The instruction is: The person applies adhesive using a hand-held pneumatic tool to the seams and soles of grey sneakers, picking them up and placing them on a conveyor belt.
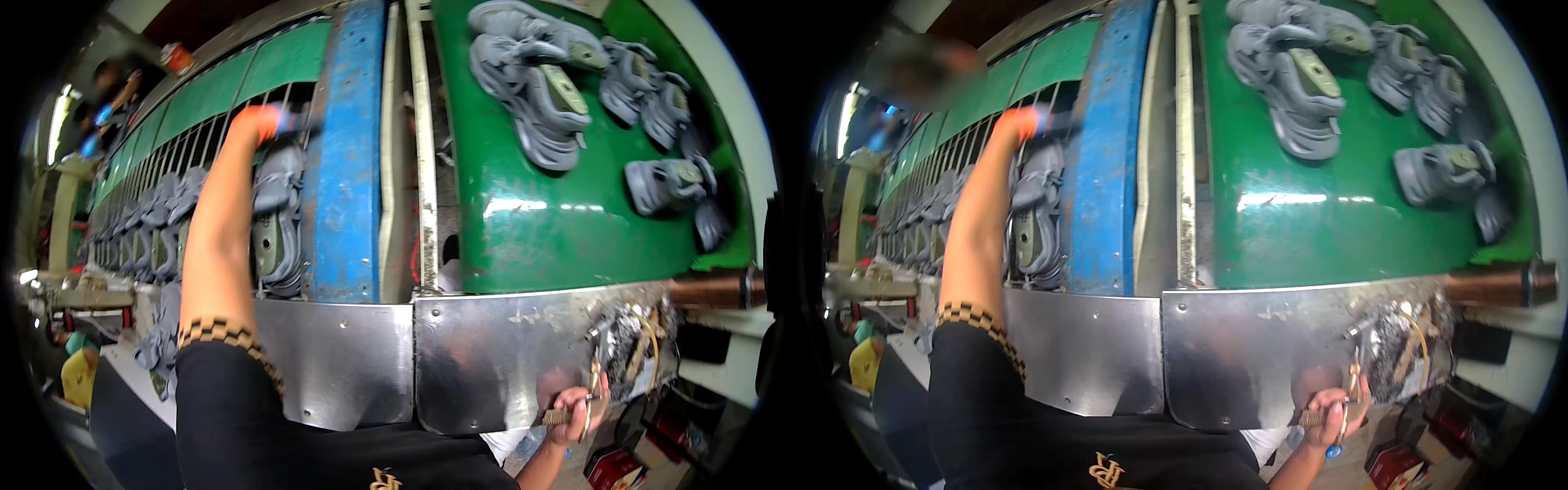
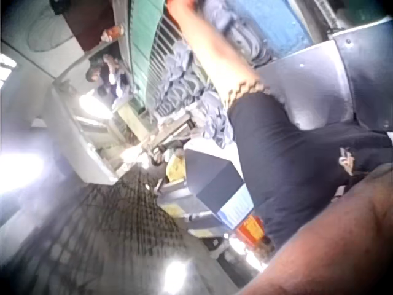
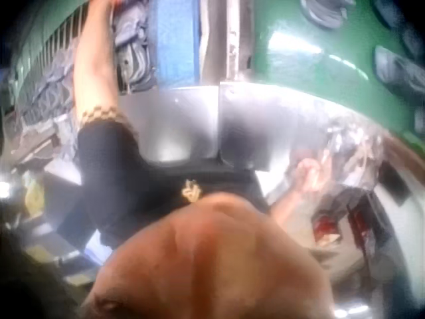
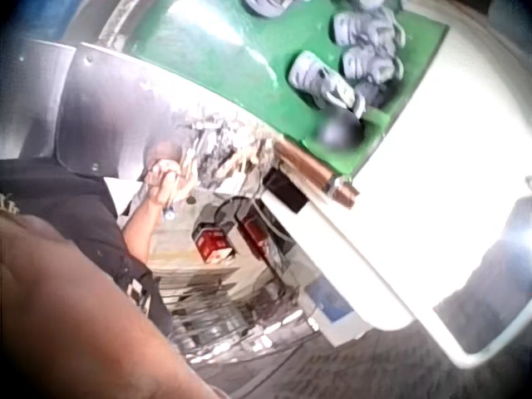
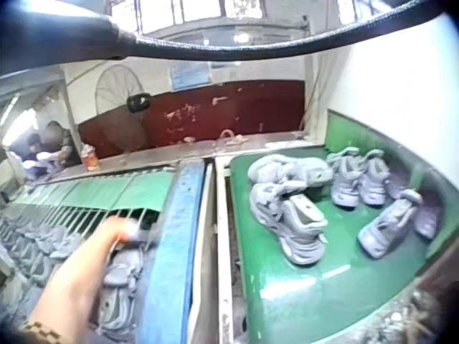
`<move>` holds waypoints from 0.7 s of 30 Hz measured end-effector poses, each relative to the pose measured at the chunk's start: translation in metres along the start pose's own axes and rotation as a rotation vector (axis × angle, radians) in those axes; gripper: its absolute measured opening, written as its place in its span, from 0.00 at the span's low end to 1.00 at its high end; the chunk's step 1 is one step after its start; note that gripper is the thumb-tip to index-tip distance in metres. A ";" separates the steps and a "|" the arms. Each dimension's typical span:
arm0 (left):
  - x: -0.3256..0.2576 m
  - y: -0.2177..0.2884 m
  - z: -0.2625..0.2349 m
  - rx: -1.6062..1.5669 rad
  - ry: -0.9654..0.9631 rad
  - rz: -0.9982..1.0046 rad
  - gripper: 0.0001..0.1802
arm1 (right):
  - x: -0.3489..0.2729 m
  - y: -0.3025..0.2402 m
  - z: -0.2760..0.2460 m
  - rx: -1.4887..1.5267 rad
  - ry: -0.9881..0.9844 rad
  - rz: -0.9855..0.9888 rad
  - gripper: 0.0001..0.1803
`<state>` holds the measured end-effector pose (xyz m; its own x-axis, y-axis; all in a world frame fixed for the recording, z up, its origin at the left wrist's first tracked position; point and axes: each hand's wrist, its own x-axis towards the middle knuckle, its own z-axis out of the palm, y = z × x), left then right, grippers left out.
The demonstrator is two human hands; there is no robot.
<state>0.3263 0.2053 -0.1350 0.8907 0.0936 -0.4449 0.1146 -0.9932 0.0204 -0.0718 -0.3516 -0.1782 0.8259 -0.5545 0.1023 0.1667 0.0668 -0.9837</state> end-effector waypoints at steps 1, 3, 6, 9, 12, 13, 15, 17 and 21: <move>-0.015 -0.017 0.023 -0.099 -0.075 0.016 0.41 | 0.001 -0.003 0.000 0.010 -0.011 0.038 0.38; -0.020 -0.057 0.056 -0.168 0.193 -0.013 0.40 | 0.003 -0.001 -0.002 0.061 -0.036 0.056 0.38; -0.098 0.004 0.010 -0.312 0.530 -0.036 0.37 | 0.001 -0.002 -0.003 0.072 -0.027 0.037 0.37; -0.207 0.033 -0.015 -0.315 0.865 0.348 0.35 | -0.002 -0.003 -0.003 0.095 -0.042 0.008 0.35; -0.306 0.082 -0.002 -0.389 1.088 0.631 0.38 | -0.006 -0.004 -0.007 0.114 -0.049 0.008 0.34; -0.335 0.092 0.008 -0.412 1.123 0.651 0.40 | -0.007 -0.001 -0.007 0.130 -0.032 0.013 0.33; -0.384 0.114 0.027 -0.736 1.185 0.660 0.45 | -0.009 -0.011 -0.008 0.140 -0.025 0.007 0.32; -0.405 0.118 0.033 -0.918 1.203 0.701 0.44 | -0.011 -0.020 -0.030 0.146 0.002 0.003 0.31; -0.414 0.169 0.046 -1.112 1.086 0.845 0.43 | -0.016 -0.026 -0.077 -0.057 0.129 0.052 0.27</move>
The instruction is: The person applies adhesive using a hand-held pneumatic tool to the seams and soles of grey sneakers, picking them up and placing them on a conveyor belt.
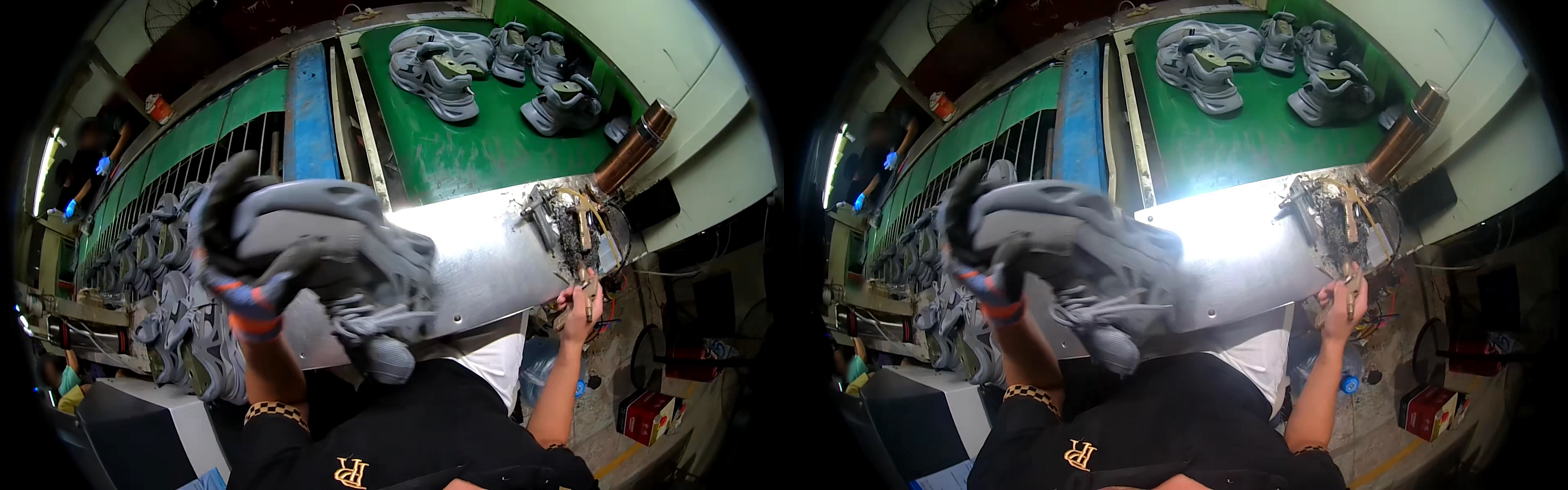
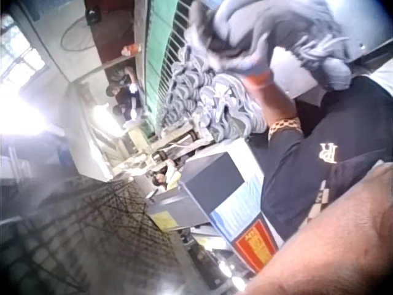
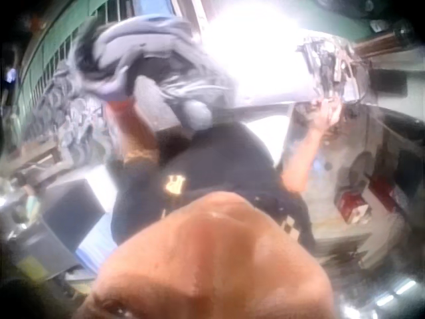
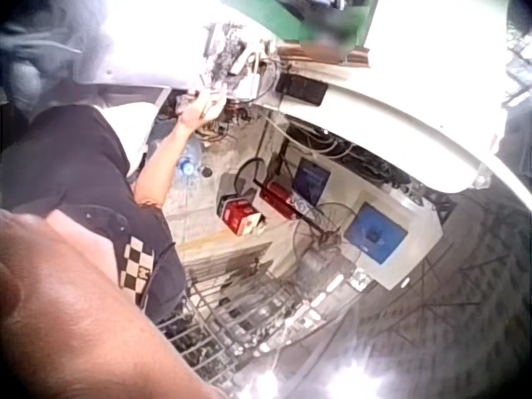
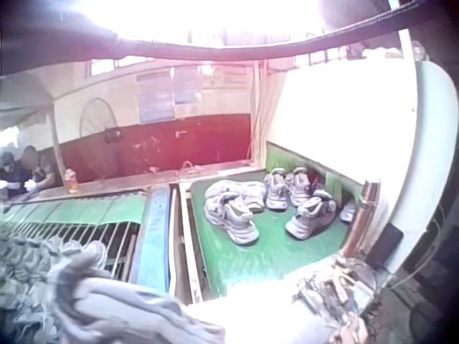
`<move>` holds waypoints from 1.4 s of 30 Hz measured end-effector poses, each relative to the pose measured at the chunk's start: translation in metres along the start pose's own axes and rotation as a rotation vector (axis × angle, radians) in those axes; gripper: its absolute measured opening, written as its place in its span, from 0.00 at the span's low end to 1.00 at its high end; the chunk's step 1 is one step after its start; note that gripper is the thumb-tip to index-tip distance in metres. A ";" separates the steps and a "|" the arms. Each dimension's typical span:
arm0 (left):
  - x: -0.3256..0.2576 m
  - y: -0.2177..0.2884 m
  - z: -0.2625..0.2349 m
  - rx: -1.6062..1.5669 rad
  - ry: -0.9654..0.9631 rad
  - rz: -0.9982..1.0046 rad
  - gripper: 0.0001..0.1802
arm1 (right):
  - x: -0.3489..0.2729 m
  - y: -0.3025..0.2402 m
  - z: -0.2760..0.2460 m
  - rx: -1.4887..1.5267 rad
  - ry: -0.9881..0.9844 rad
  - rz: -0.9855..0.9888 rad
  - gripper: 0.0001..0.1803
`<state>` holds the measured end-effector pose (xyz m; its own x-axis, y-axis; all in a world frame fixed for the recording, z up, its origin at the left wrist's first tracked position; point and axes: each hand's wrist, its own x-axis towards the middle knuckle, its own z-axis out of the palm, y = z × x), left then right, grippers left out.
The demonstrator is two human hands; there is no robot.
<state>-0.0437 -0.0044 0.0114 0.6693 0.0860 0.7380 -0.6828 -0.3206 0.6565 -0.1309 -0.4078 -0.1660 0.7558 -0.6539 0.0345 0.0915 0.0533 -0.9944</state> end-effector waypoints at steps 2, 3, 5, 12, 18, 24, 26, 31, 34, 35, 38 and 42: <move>-0.010 -0.023 0.019 -0.088 -0.097 0.056 0.43 | -0.014 -0.003 -0.011 -0.083 -0.118 -0.002 0.26; -0.015 -0.023 0.030 -0.196 -0.146 -0.121 0.41 | -0.025 -0.005 -0.009 -0.101 -0.191 -0.003 0.26; -0.004 -0.050 0.021 -0.010 -0.046 -0.111 0.34 | -0.045 -0.008 -0.002 -0.107 -0.298 0.013 0.29; -0.003 -0.246 -0.057 -0.228 0.421 -0.773 0.20 | -0.055 0.003 0.020 0.015 -0.378 0.033 0.32; 0.064 -0.382 -0.074 -0.328 0.715 -0.884 0.29 | -0.035 -0.001 0.049 0.021 -0.389 0.041 0.31; 0.096 -0.506 -0.087 -0.134 0.802 -1.235 0.46 | -0.021 0.009 0.074 0.047 -0.346 0.023 0.33; 0.107 -0.509 -0.094 0.247 0.586 -1.239 0.47 | -0.018 0.011 0.075 0.059 -0.299 0.028 0.34; 0.167 -0.413 -0.020 0.852 0.478 -0.018 0.29 | -0.018 0.015 0.078 0.081 -0.210 0.035 0.37; 0.193 -0.351 0.089 0.387 0.042 0.013 0.32 | -0.015 0.015 0.077 0.108 -0.253 0.075 0.38; 0.205 -0.359 0.124 0.604 -0.088 -0.051 0.34 | -0.014 0.015 0.076 0.118 -0.262 0.080 0.38; 0.260 -0.444 0.211 0.813 -0.400 -0.265 0.56 | -0.013 0.015 0.070 0.137 -0.330 0.101 0.34; 0.314 -0.509 0.272 0.722 -0.773 -0.669 0.63 | -0.010 0.011 0.061 0.083 -0.423 0.106 0.35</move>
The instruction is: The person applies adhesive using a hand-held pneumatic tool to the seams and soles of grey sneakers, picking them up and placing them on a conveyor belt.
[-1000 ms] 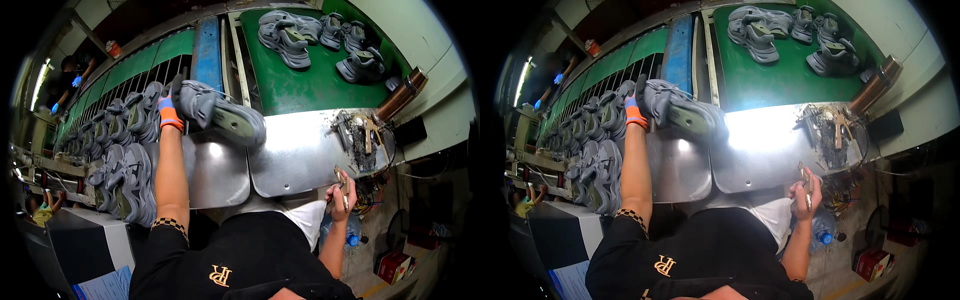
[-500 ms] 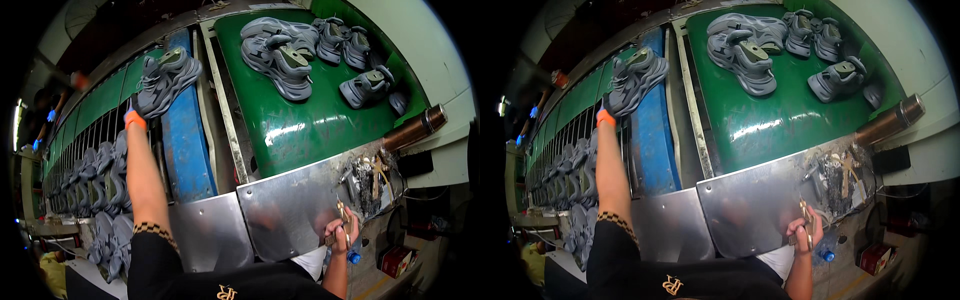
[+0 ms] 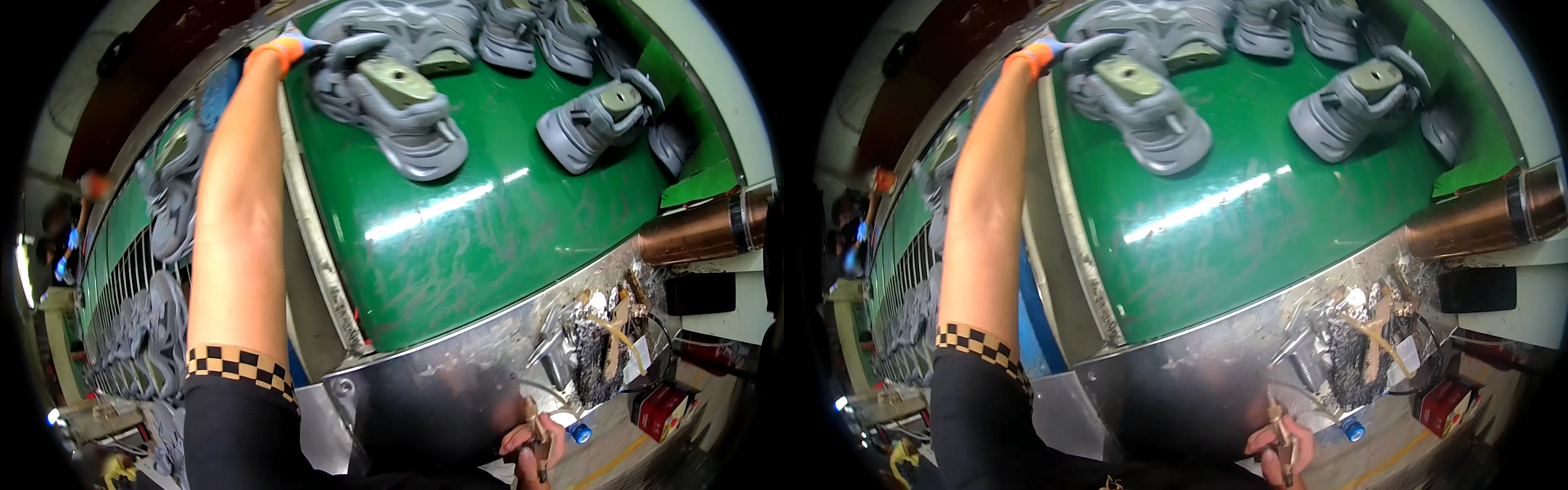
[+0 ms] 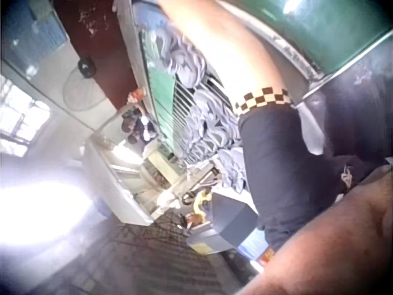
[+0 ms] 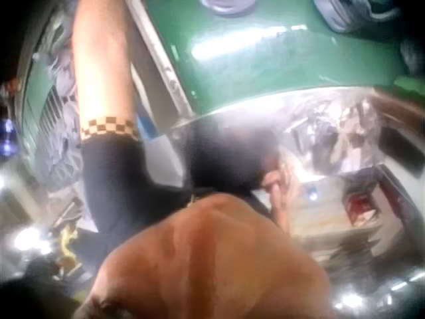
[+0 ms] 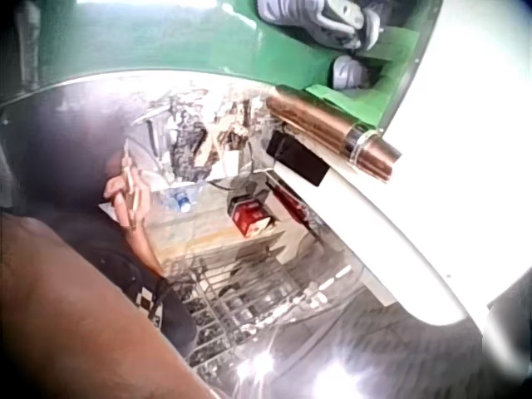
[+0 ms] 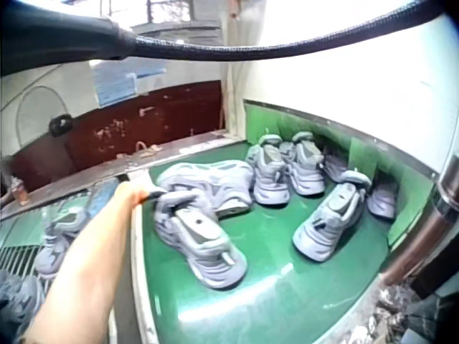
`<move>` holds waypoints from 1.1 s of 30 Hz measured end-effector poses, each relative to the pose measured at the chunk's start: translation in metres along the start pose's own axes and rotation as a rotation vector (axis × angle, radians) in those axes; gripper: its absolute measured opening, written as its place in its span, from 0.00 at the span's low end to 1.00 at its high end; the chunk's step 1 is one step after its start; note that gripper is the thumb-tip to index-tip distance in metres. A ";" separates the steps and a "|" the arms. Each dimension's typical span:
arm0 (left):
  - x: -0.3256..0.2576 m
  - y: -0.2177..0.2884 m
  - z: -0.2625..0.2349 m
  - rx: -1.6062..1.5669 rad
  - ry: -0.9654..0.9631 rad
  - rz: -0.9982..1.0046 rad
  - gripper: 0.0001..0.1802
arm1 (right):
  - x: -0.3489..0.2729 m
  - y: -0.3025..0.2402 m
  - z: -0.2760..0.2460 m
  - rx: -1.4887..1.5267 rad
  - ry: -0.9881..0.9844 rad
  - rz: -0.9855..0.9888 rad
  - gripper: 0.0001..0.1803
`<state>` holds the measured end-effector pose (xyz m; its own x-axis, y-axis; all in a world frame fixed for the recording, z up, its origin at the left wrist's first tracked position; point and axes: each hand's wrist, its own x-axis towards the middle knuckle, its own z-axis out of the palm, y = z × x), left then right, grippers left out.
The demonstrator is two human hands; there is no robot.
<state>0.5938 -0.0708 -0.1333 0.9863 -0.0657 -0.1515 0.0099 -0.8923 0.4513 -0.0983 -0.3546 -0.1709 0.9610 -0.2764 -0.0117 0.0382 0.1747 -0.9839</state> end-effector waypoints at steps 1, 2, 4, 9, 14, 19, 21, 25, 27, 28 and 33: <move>0.012 -0.002 0.003 0.012 -0.130 0.054 0.60 | -0.001 0.001 0.004 -0.020 0.020 -0.009 0.37; 0.020 -0.002 0.002 0.023 -0.253 0.108 0.56 | 0.036 -0.049 0.016 -0.284 -0.058 0.372 0.12; 0.028 -0.014 0.007 0.042 -0.131 0.258 0.33 | 0.034 -0.043 0.009 -0.310 -0.095 0.275 0.08; -0.027 0.038 0.021 0.385 0.666 0.361 0.38 | 0.023 -0.037 0.007 -0.248 -0.030 0.232 0.11; -0.153 0.170 -0.046 0.180 0.763 0.940 0.27 | -0.003 0.013 -0.002 -0.082 0.006 -0.114 0.31; -0.285 0.184 -0.152 0.242 0.861 1.164 0.31 | -0.003 0.015 0.001 0.088 0.037 -0.076 0.31; -0.303 0.185 -0.149 0.093 0.857 1.219 0.33 | -0.004 0.017 -0.001 0.034 0.130 -0.086 0.29; -0.450 0.127 -0.203 0.083 0.923 1.079 0.36 | 0.004 0.021 0.001 0.111 -0.011 -0.150 0.28; -0.499 0.096 -0.195 -0.071 0.905 1.002 0.38 | 0.000 0.010 0.005 0.124 0.039 -0.215 0.28; -0.531 0.079 -0.191 -0.134 0.891 0.942 0.39 | -0.006 -0.010 0.013 0.107 0.123 -0.123 0.28; -0.603 0.059 -0.092 -0.616 0.477 0.869 0.44 | -0.036 -0.015 -0.050 -0.062 0.442 -0.061 0.28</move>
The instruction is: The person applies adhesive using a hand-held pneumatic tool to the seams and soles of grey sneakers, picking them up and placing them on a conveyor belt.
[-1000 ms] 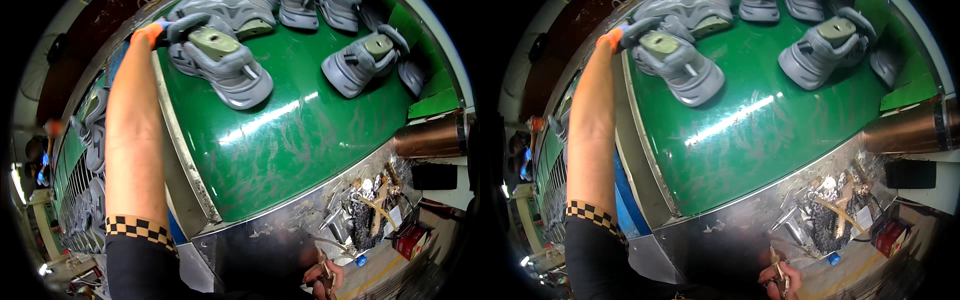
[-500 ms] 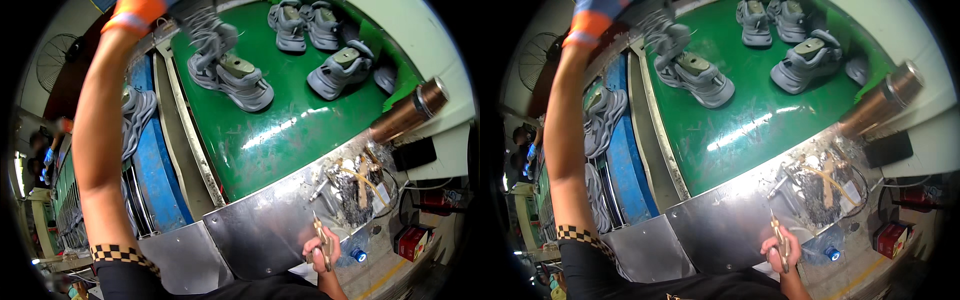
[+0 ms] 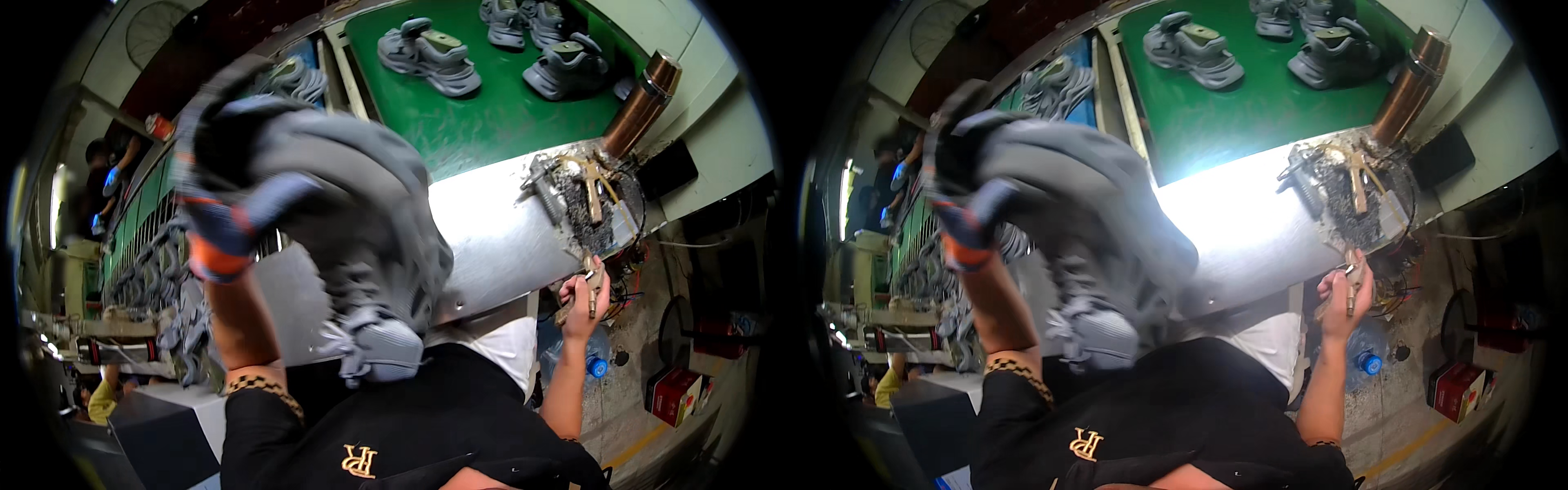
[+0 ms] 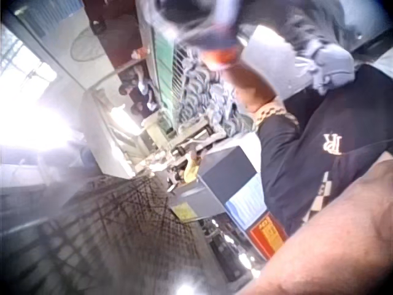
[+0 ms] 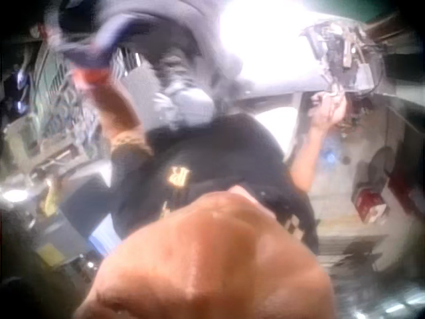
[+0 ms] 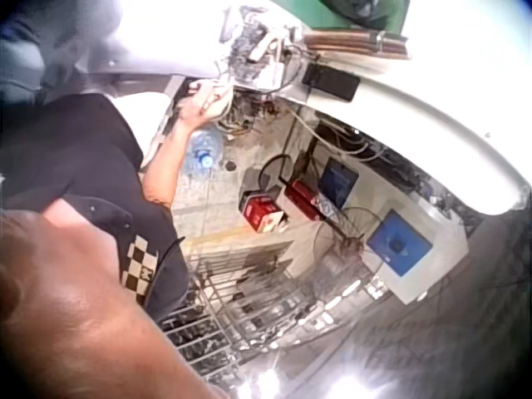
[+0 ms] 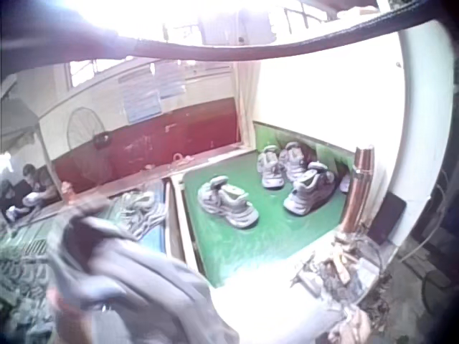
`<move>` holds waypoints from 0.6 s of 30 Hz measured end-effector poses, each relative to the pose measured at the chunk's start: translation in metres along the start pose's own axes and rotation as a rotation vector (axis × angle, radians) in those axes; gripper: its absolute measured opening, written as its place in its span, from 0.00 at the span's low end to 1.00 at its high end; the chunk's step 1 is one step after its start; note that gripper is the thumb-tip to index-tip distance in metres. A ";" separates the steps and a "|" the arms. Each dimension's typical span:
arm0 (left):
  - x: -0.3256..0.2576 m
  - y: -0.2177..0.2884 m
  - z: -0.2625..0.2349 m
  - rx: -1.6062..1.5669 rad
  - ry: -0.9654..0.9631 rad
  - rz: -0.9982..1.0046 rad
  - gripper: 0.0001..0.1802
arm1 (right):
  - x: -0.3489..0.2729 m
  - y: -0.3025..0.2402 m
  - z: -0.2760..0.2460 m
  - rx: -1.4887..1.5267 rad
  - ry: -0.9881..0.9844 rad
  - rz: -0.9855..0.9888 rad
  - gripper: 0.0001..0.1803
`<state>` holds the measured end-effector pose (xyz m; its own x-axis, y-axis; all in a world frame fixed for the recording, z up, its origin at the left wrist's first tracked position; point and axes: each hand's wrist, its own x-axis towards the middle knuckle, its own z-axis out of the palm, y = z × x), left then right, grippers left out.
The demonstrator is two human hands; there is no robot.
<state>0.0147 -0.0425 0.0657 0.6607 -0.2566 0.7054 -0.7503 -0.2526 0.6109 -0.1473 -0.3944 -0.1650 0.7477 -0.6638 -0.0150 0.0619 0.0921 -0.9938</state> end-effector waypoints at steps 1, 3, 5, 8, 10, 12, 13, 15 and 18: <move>-0.017 0.002 0.005 -0.075 -0.127 -0.038 0.46 | -0.010 -0.005 0.001 0.007 -0.095 0.034 0.29; -0.044 0.004 0.010 -0.274 -0.154 -0.113 0.49 | -0.033 -0.021 0.006 -0.006 -0.276 0.102 0.31; -0.057 -0.008 0.005 -0.322 -0.150 -0.136 0.54 | -0.057 -0.049 0.033 -0.012 -0.465 0.010 0.31; -0.058 -0.016 0.013 -0.285 -0.159 -0.131 0.50 | -0.066 -0.094 0.064 0.086 -0.711 -0.147 0.26; -0.054 -0.008 0.016 -0.274 -0.165 -0.176 0.49 | -0.060 -0.122 0.082 0.010 -0.803 -0.307 0.27; -0.051 -0.011 0.020 -0.366 -0.173 -0.144 0.49 | -0.059 -0.149 0.097 -0.019 -0.828 -0.267 0.33; -0.051 -0.009 0.021 -0.398 -0.160 -0.159 0.49 | -0.059 -0.159 0.106 -0.023 -0.840 -0.268 0.33; -0.050 -0.010 0.021 -0.406 -0.168 -0.157 0.48 | -0.056 -0.171 0.123 -0.025 -0.864 -0.281 0.33; -0.045 -0.015 0.018 -0.401 -0.209 -0.142 0.48 | -0.049 -0.180 0.146 -0.003 -0.912 -0.310 0.32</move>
<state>-0.0033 -0.0442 0.0176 0.7170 -0.4382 0.5422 -0.5737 0.0710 0.8160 -0.0987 -0.2706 0.0306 0.9248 0.1738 0.3384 0.3424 0.0071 -0.9395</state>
